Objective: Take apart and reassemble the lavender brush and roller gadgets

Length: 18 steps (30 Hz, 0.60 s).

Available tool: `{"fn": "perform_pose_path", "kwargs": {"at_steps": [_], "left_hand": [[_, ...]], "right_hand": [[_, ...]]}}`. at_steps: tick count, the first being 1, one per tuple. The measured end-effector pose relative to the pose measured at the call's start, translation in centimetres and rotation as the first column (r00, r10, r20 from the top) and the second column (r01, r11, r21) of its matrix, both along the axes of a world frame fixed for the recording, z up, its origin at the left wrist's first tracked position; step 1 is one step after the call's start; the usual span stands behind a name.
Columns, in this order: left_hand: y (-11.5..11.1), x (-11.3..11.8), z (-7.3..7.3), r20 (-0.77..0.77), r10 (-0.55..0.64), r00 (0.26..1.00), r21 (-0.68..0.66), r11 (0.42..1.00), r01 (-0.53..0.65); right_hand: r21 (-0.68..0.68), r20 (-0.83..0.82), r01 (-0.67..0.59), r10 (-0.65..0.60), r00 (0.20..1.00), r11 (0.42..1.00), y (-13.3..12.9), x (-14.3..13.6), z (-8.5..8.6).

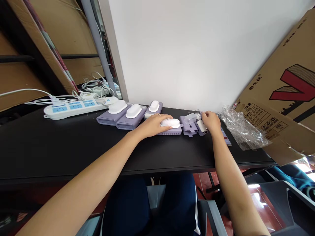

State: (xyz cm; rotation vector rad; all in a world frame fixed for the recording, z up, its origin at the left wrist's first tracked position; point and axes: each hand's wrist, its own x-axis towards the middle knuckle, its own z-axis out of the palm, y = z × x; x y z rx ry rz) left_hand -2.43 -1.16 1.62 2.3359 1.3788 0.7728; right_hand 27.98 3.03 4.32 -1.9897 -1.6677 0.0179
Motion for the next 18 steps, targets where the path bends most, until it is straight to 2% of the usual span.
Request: {"fn": "perform_pose_path", "kwargs": {"at_steps": [9, 14, 18], "left_hand": [[-0.6, -0.2, 0.4, -0.027, -0.017, 0.999, -0.02, 1.0, 0.017], [-0.6, -0.4, 0.2, -0.042, -0.114, 0.993, -0.121, 0.987, 0.108], [-0.8, -0.4, 0.4, 0.007, -0.09, 0.996, -0.108, 0.99, 0.09]], "right_hand": [[0.207, -0.067, -0.102, 0.118, 0.991, 0.973, -0.1, -0.6, -0.2], [0.308, -0.136, -0.14, 0.19, 0.972, 0.941, 0.2, -0.7, -0.4], [0.372, -0.175, -0.195, 0.275, 0.945, 0.908, -0.1, -1.2, -0.4]]}}
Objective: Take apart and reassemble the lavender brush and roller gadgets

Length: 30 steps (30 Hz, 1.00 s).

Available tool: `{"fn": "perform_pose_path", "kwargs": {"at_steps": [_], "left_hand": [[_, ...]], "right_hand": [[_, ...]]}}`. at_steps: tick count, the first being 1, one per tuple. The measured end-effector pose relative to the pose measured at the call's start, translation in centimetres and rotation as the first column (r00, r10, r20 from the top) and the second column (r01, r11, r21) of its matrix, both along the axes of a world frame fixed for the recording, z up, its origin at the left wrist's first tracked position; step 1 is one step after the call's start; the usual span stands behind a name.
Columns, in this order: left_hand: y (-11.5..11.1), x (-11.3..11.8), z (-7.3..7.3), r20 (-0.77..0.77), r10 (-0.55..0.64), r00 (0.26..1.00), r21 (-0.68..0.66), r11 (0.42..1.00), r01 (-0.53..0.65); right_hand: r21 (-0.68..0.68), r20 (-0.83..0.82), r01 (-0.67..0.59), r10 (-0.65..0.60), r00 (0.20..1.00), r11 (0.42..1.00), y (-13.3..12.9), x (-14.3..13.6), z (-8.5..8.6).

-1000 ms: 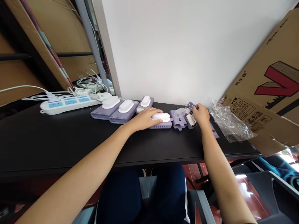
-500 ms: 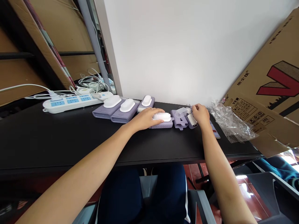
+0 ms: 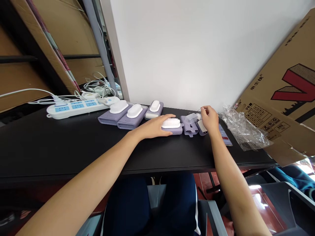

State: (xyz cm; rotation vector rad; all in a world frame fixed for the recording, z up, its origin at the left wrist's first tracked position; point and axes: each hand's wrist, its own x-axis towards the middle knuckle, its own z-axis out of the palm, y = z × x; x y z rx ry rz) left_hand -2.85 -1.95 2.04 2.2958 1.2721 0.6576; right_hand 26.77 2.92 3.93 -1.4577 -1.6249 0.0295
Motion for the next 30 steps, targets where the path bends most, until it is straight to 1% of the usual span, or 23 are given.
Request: {"fn": "perform_pose_path", "kwargs": {"at_steps": [2, 3, 6, 8, 9, 11, 12, 13, 15, 16, 17, 18, 19, 20, 21, 22, 23, 24, 25, 26, 27, 29, 30], "left_hand": [[-0.2, 0.1, 0.2, 0.045, 0.021, 0.999, 0.055, 0.998, -0.023], [-0.4, 0.3, 0.4, 0.064, 0.03, 0.997, 0.086, 0.996, -0.035], [-1.0, 1.0, 0.5, 0.079, 0.03, 0.996, 0.172, 0.984, -0.044], [-1.3, 1.5, 0.3, 0.064, -0.001, 0.998, 0.266, 0.964, -0.016], [-1.4, 1.8, 0.2, 0.055, -0.016, 0.998, 0.334, 0.942, -0.003], [-1.5, 2.1, -0.2, 0.037, -0.035, 0.999, 0.485, 0.875, 0.012], [-1.5, 2.1, -0.5, 0.031, -0.04, 0.999, 0.552, 0.834, 0.016], [-1.4, 2.2, -0.7, 0.028, -0.043, 0.999, 0.61, 0.792, 0.017], [-1.2, 2.2, -1.1, 0.06, -0.035, 0.998, 0.706, 0.708, -0.018], [-1.1, 2.3, -1.3, 0.112, -0.016, 0.994, 0.741, 0.668, -0.073], [-1.0, 2.5, -1.4, 0.19, 0.009, 0.982, 0.76, 0.632, -0.153], [-0.9, 2.6, -1.4, 0.286, 0.036, 0.958, 0.751, 0.612, -0.247], [-0.8, 2.8, -1.4, 0.382, 0.056, 0.922, 0.712, 0.619, -0.333], [-0.7, 3.0, -1.3, 0.463, 0.068, 0.884, 0.644, 0.659, -0.388], [-0.6, 3.2, -1.2, 0.516, 0.068, 0.854, 0.556, 0.731, -0.395], [-0.5, 3.4, -1.1, 0.542, 0.054, 0.838, 0.458, 0.817, -0.349], [-0.5, 3.5, -1.0, 0.544, 0.028, 0.838, 0.357, 0.897, -0.261], [-0.5, 3.6, -1.0, 0.532, -0.005, 0.847, 0.262, 0.952, -0.159], [-0.6, 3.7, -0.9, 0.518, -0.033, 0.855, 0.19, 0.979, -0.078], [-0.7, 3.8, -0.9, 0.51, -0.048, 0.859, 0.152, 0.988, -0.035], [-0.8, 3.8, -1.0, 0.511, -0.05, 0.858, 0.152, 0.988, -0.033], [-1.1, 3.8, -1.0, 0.537, -0.036, 0.843, 0.249, 0.961, -0.118], [-1.3, 3.8, -1.0, 0.544, -0.033, 0.839, 0.324, 0.93, -0.174]], "right_hand": [[0.053, -0.018, -0.135, 0.137, 0.99, 0.989, -0.6, -0.7, 0.0], [0.076, -0.014, -0.227, 0.228, 0.973, 0.971, -1.0, -1.2, 0.0], [0.08, 0.09, -0.474, 0.467, 0.88, 0.877, -2.3, -3.1, -0.2], [0.032, 0.211, -0.586, 0.568, 0.796, 0.809, -3.2, -4.2, -0.2], [0.002, 0.27, -0.622, 0.598, 0.755, 0.783, -3.5, -4.6, -0.2], [-0.031, 0.358, -0.65, 0.616, 0.702, 0.759, -4.0, -5.3, -0.2], [-0.022, 0.383, -0.651, 0.608, 0.696, 0.759, -4.2, -5.4, -0.1], [0.006, 0.391, -0.645, 0.592, 0.704, 0.764, -4.2, -5.5, -0.1], [0.105, 0.349, -0.618, 0.553, 0.757, 0.779, -4.2, -5.5, -0.1], [0.159, 0.3, -0.593, 0.534, 0.791, 0.789, -4.1, -5.4, -0.1], [0.208, 0.239, -0.561, 0.515, 0.823, 0.801, -4.0, -5.3, -0.2], [0.247, 0.172, -0.523, 0.494, 0.852, 0.816, -3.9, -5.3, -0.3], [0.273, 0.105, -0.484, 0.474, 0.874, 0.832, -3.8, -5.3, -0.4], [0.285, 0.043, -0.451, 0.459, 0.887, 0.846, -3.7, -5.3, -0.6], [0.286, -0.016, -0.428, 0.451, 0.893, 0.858, -3.6, -5.4, -0.7], [0.277, -0.075, -0.415, 0.45, 0.89, 0.867, -3.6, -5.6, -0.9], [0.258, -0.128, -0.415, 0.457, 0.88, 0.872, -3.6, -5.8, -1.1], [0.233, -0.173, -0.428, 0.47, 0.866, 0.874, -3.6, -6.1, -1.2], [0.207, -0.208, -0.449, 0.488, 0.848, 0.869, -3.7, -6.4, -1.4], [0.185, -0.232, -0.478, 0.511, 0.828, 0.859, -3.7, -6.6, -1.6], [0.17, -0.244, -0.511, 0.538, 0.807, 0.843, -3.8, -6.8, -1.7], [0.169, -0.242, -0.58, 0.604, 0.759, 0.797, -4.0, -7.0, -1.9], [0.176, -0.234, -0.614, 0.639, 0.733, 0.769, -4.1, -7.1, -2.0]]}}
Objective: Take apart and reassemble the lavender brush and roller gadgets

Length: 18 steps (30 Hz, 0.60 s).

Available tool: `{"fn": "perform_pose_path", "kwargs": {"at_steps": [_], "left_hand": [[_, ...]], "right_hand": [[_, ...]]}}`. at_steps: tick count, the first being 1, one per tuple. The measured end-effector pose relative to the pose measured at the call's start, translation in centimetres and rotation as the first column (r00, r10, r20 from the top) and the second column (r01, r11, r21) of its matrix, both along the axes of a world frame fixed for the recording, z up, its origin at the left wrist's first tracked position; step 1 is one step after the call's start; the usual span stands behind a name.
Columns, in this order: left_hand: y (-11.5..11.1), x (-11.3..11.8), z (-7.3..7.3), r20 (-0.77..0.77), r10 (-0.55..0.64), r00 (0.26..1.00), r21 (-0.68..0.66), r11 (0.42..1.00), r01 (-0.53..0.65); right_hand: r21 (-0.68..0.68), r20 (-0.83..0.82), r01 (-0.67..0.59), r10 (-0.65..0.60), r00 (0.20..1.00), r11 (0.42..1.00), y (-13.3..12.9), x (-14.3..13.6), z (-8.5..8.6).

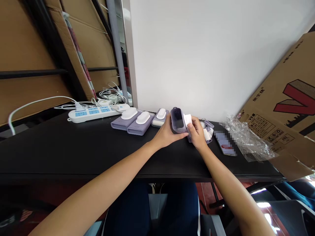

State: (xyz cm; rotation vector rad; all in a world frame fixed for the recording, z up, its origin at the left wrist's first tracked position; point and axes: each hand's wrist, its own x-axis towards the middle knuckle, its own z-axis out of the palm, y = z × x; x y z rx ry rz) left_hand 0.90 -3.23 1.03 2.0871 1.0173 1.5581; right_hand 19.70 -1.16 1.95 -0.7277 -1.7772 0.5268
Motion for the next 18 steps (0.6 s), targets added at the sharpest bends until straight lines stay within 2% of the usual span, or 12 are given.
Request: {"fn": "perform_pose_path", "kwargs": {"at_steps": [4, 7, 10, 14, 18], "left_hand": [[-0.2, -0.4, 0.4, -0.133, 0.241, 0.961, 0.277, 0.94, -0.198], [-0.2, -0.6, 0.6, -0.228, 0.358, 0.905, 0.349, 0.898, -0.267], [-0.2, -0.6, 0.5, -0.241, 0.378, 0.894, 0.379, 0.885, -0.271], [-0.2, -0.3, 0.2, -0.234, 0.335, 0.913, 0.383, 0.894, -0.23], [-0.1, 0.2, 0.2, -0.253, 0.284, 0.925, 0.306, 0.93, -0.203]], "right_hand": [[-0.034, -0.023, -0.14, 0.139, 0.99, 0.99, -0.3, 0.0, -0.2], [-0.125, -0.105, -0.207, 0.195, 0.975, 0.97, -0.2, -0.5, -0.5], [-0.155, -0.195, -0.277, 0.246, 0.95, 0.948, -0.2, -0.9, -0.7], [-0.232, -0.236, -0.365, 0.312, 0.92, 0.902, -0.6, -1.1, -0.5], [-0.324, -0.21, -0.328, 0.271, 0.939, 0.887, -1.1, -1.1, -0.3]]}}
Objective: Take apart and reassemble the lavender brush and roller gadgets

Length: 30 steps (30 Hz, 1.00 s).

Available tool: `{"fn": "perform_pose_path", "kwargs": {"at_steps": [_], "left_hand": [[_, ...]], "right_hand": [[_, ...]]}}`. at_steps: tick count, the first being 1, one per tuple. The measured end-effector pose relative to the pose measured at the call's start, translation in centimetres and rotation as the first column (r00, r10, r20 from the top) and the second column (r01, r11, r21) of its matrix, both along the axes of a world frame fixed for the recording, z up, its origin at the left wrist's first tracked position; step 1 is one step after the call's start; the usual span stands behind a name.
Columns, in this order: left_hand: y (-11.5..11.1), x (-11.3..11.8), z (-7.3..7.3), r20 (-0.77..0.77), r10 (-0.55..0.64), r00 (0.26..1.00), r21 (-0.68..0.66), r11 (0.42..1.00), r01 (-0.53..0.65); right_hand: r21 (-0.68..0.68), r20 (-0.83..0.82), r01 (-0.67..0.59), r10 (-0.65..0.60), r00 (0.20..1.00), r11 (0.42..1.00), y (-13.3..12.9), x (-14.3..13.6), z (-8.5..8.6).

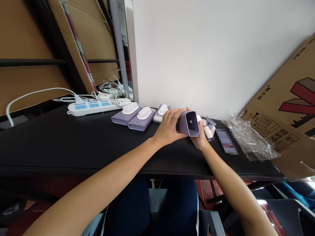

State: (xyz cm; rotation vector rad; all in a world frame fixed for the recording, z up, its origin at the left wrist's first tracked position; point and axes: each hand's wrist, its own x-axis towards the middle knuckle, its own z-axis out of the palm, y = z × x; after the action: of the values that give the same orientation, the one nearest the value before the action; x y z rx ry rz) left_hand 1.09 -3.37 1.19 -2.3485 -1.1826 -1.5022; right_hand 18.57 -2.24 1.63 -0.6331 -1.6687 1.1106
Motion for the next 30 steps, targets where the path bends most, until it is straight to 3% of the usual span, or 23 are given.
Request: {"fn": "perform_pose_path", "kwargs": {"at_steps": [10, 14, 19, 26, 30], "left_hand": [[-0.3, 0.3, -0.3, -0.027, 0.01, 1.0, -0.018, 1.0, -0.01], [0.0, 0.3, -0.6, -0.003, 0.003, 1.0, 0.048, 0.999, -0.003], [-0.1, 0.4, -0.4, -0.009, 0.023, 1.0, 0.002, 1.0, -0.023], [0.1, 0.2, -0.8, -0.014, -0.014, 1.0, 0.078, 0.997, 0.015], [0.6, -0.4, -0.8, 0.039, -0.043, 0.998, 0.066, 0.997, 0.041]], "right_hand": [[0.112, 0.0, 0.215, -0.216, 0.976, 0.97, 1.2, -0.4, -1.1], [0.087, -0.053, 0.165, -0.161, 0.985, 0.982, 0.8, -0.6, -0.7], [0.143, -0.068, 0.16, -0.151, 0.986, 0.977, 0.1, -0.8, -0.2], [0.092, -0.067, 0.146, -0.141, 0.988, 0.985, 0.9, -0.7, -1.0], [0.119, 0.017, 0.141, -0.144, 0.989, 0.983, 1.1, -0.2, -0.6]]}}
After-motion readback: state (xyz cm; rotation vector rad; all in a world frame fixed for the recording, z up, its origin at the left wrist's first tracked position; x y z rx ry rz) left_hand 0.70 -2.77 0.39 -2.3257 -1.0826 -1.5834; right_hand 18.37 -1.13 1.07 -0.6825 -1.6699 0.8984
